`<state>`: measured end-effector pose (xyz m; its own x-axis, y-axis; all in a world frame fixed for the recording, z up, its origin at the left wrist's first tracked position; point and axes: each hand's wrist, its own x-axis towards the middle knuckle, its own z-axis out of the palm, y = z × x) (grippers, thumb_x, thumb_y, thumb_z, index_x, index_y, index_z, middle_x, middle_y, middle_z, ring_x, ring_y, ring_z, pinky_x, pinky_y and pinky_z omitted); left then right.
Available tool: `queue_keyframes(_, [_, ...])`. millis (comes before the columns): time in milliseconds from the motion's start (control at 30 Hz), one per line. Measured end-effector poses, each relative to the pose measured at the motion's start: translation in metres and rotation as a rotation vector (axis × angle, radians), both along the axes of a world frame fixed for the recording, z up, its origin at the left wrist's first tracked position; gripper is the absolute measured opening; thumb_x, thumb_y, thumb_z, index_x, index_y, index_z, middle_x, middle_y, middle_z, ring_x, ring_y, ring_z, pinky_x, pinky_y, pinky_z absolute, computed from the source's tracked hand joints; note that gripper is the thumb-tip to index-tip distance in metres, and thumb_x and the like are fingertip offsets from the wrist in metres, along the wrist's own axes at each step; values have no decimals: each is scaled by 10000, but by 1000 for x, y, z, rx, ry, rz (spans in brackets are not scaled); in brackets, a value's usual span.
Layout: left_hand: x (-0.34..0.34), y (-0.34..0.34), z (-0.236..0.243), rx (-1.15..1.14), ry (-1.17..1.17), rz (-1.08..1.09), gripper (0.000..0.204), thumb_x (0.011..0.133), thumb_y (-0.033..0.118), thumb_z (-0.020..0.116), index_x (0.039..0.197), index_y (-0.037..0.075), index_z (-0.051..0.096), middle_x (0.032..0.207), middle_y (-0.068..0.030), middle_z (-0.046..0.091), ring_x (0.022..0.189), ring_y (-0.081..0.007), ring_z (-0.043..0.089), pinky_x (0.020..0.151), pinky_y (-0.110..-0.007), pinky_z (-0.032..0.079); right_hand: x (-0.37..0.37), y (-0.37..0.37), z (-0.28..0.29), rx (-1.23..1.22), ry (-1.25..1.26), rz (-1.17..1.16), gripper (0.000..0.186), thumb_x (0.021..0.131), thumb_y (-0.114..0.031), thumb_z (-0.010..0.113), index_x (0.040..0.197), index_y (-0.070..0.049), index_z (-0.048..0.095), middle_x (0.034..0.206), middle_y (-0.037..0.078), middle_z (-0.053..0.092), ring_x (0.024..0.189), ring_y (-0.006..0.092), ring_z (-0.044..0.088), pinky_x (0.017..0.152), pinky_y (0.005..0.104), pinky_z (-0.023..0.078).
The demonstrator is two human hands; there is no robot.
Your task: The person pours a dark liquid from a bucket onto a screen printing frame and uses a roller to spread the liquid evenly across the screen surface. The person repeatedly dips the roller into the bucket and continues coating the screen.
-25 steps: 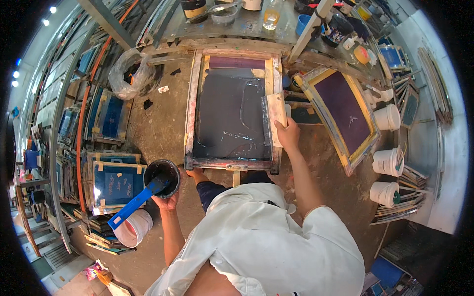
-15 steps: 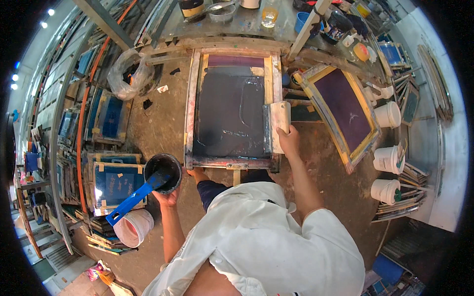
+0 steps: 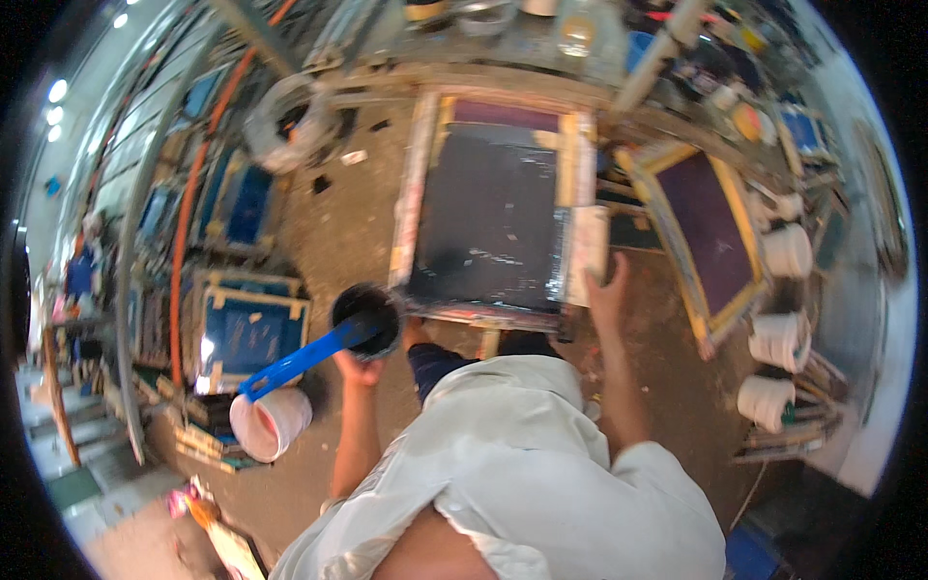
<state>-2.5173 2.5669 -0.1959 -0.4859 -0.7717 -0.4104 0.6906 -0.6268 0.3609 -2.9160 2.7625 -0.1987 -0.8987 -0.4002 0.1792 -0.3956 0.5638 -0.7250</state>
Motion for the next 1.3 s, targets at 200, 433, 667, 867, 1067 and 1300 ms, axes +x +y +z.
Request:
queue_keyframes(200, [-45, 0, -1, 99, 83, -96, 594, 988, 569, 415, 1324, 109, 584, 1314, -109, 624, 1197, -321, 594, 1034, -478, 480, 36, -69, 140, 55, 449, 455, 363, 802, -185, 767, 1120, -45, 663, 1102, 137, 664, 1068, 327, 605, 953, 446, 445])
queue_keyframes(433, [-45, 4, 12, 85, 169, -96, 614, 968, 594, 421, 1362, 141, 554, 1356, -123, 589, 1243, -357, 558, 1059, -542, 448, -11, -2, 45, 257, 204, -156, 479, 798, -204, 765, 1230, -72, 604, 1243, 163, 612, 1165, 328, 558, 1020, 440, 420])
queue_keyframes(667, [-49, 12, 3, 76, 49, -45, 575, 987, 548, 421, 1343, 118, 561, 1338, -116, 604, 1210, -316, 581, 1064, -490, 445, 119, -80, 197, -211, -693, 786, 289, 1020, -228, 532, 1258, -72, 585, 822, 93, 690, 707, 155, 675, 667, 283, 555])
queue_keyframes(867, [-97, 15, 77, -187, -7, 229, 606, 975, 473, 452, 1486, 163, 350, 1341, -154, 557, 1212, -310, 569, 1048, -458, 459, 222, -94, 261, 78, -1544, 769, 555, 1001, -406, 546, 1406, -115, 302, 1020, 163, 640, 693, 214, 683, 617, 391, 590])
queue_keyframes(1067, [-106, -28, 52, -278, 9, 195, 632, 994, 486, 409, 1484, 89, 369, 1408, -109, 535, 1291, -285, 516, 1104, -445, 393, 145, -102, 288, 682, -1067, 919, 498, 950, -298, 568, 1346, -66, 377, 957, 164, 690, 719, 257, 698, 634, 404, 576])
queue_keyframes(1300, [-110, -10, 51, -75, 111, -62, 575, 995, 541, 404, 1292, 95, 612, 1268, -67, 652, 1181, -266, 609, 1024, -434, 483, 103, -101, 333, 797, 117, 1201, 282, 882, -200, 596, 1122, -74, 677, 760, 205, 675, 727, 376, 655, 691, 459, 515])
